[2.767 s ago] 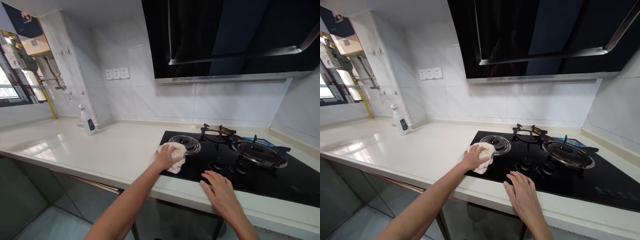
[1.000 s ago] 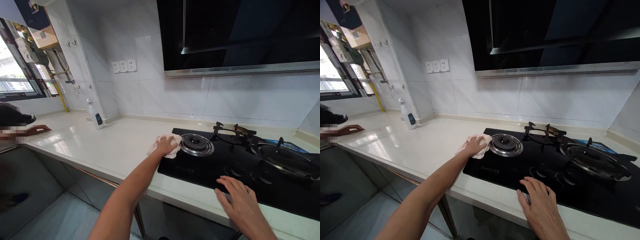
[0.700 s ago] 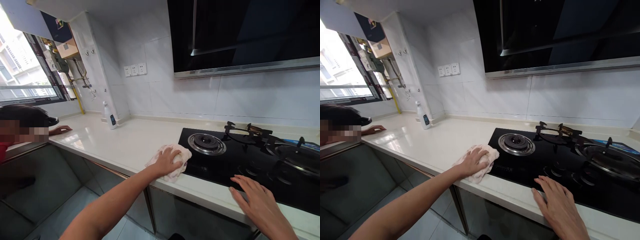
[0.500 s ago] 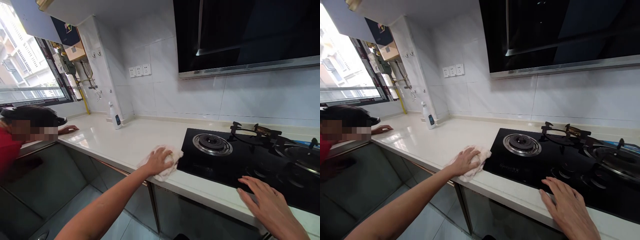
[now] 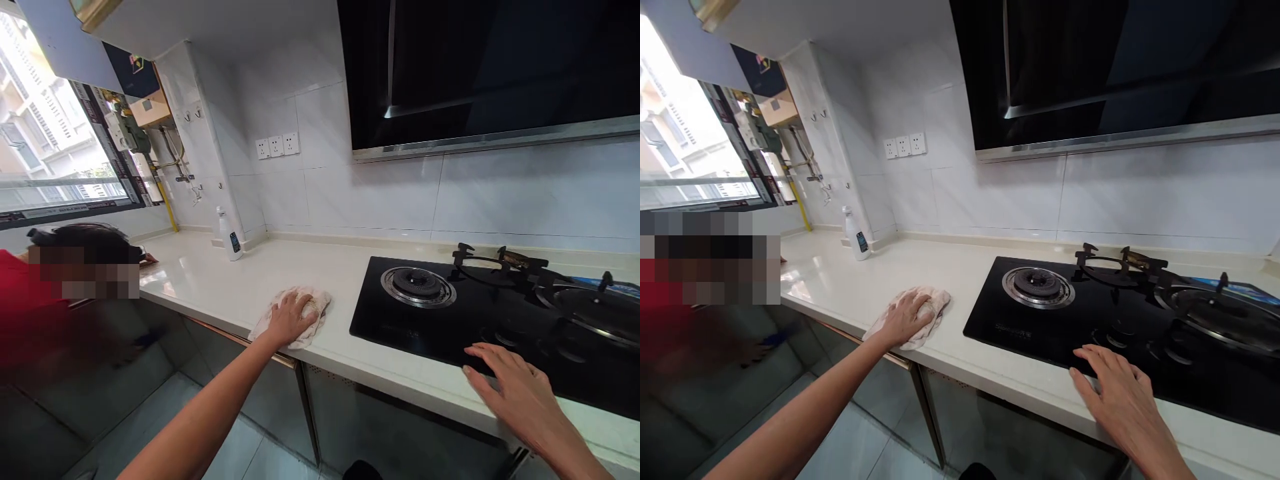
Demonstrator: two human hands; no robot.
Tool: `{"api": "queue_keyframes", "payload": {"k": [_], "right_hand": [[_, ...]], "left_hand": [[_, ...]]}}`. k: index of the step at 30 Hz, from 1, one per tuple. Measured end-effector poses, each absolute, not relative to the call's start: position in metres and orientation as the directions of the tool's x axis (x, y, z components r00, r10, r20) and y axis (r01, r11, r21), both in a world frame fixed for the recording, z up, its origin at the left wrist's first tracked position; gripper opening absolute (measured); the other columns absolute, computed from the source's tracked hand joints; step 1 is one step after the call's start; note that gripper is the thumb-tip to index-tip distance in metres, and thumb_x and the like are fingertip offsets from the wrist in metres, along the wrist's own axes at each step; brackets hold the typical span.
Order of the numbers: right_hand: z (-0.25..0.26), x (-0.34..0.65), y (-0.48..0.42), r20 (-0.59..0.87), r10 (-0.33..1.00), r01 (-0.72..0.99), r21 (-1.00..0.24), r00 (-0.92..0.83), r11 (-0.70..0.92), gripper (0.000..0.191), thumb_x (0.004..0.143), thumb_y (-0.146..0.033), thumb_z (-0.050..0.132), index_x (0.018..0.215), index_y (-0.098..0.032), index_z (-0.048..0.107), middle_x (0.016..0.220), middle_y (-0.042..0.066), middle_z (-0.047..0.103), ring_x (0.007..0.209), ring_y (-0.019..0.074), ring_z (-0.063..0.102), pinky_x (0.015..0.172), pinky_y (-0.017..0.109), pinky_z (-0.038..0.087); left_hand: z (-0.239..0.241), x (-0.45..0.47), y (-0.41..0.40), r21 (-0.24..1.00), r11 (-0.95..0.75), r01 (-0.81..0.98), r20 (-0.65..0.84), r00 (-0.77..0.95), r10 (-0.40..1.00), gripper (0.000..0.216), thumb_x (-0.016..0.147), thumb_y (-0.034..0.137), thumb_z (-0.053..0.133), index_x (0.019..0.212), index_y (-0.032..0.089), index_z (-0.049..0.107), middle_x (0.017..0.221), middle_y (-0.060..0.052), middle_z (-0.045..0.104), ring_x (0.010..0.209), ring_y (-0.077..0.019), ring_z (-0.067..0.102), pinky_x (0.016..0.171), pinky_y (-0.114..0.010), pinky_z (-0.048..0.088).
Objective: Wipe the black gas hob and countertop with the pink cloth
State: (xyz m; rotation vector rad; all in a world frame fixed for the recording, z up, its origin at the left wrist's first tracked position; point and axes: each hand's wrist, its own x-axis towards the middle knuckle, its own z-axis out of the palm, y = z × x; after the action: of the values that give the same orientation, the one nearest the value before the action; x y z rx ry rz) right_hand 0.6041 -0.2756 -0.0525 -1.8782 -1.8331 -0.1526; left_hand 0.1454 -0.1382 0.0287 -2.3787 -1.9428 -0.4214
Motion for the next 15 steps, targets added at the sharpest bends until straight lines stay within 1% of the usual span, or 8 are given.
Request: {"api": "queue_keyframes", "payload": {"k": [3, 6, 8, 12, 15], "right_hand": [[-0.058, 0.606, -0.275, 0.446, 0.892, 0.958, -0.283, 0.078, 0.057, 0.055, 0.095, -0.064, 0.039, 0.127, -0.031, 0.07, 0.143, 0.008, 0.064, 0.134, 0.0345, 0.055, 0.109, 0.058, 0.039], [-0.063, 0.607, -0.273, 0.472, 0.878, 0.957, -0.282, 0.072, 0.073, 0.057, 0.094, -0.065, 0.038, 0.126, -0.029, 0.07, 0.142, 0.009, 0.064, 0.133, 0.0344, 0.056, 0.11, 0.059, 0.038], [-0.064, 0.608, -0.271, 0.483, 0.872, 0.956, -0.285, 0.076, 0.075, 0.057, 0.094, -0.066, 0.039, 0.124, -0.03, 0.07, 0.141, 0.008, 0.065, 0.131, 0.0343, 0.057, 0.11, 0.06, 0.037], [-0.065, 0.61, -0.27, 0.48, 0.873, 0.951, -0.299, 0.081, 0.076, 0.055, 0.093, -0.066, 0.041, 0.124, -0.031, 0.07, 0.139, 0.007, 0.066, 0.13, 0.0341, 0.058, 0.109, 0.059, 0.037], [-0.063, 0.611, -0.27, 0.468, 0.88, 0.95, -0.304, 0.082, 0.073, 0.056, 0.093, -0.066, 0.04, 0.123, -0.03, 0.071, 0.14, 0.007, 0.066, 0.131, 0.0346, 0.058, 0.109, 0.06, 0.037]], "left_hand": [[0.026, 0.144, -0.161, 0.131, -0.253, 0.959, 0.257, 0.214, 0.943, 0.049, 0.097, 0.051, 0.052, 0.144, 0.038, 0.052, 0.159, -0.008, 0.046, 0.146, -0.0343, 0.039, 0.116, -0.064, 0.033], [0.024, 0.152, -0.176, 0.129, -0.214, 0.968, 0.279, 0.172, 0.945, 0.048, 0.096, 0.051, 0.053, 0.142, 0.036, 0.055, 0.154, -0.009, 0.051, 0.144, -0.033, 0.043, 0.116, -0.06, 0.034], [0.022, 0.169, -0.185, 0.129, -0.192, 0.973, 0.291, 0.148, 0.945, 0.05, 0.095, 0.052, 0.054, 0.142, 0.034, 0.056, 0.152, -0.01, 0.052, 0.144, -0.0337, 0.043, 0.116, -0.061, 0.034], [0.012, 0.224, -0.21, 0.133, -0.305, 0.943, 0.338, 0.246, 0.908, 0.054, 0.093, 0.057, 0.057, 0.143, 0.035, 0.056, 0.15, -0.012, 0.053, 0.144, -0.0358, 0.042, 0.116, -0.062, 0.034], [0.006, 0.258, -0.226, 0.169, -0.332, 0.928, 0.382, 0.249, 0.89, 0.055, 0.092, 0.057, 0.058, 0.143, 0.035, 0.057, 0.149, -0.014, 0.053, 0.143, -0.0372, 0.042, 0.116, -0.065, 0.033]]}}
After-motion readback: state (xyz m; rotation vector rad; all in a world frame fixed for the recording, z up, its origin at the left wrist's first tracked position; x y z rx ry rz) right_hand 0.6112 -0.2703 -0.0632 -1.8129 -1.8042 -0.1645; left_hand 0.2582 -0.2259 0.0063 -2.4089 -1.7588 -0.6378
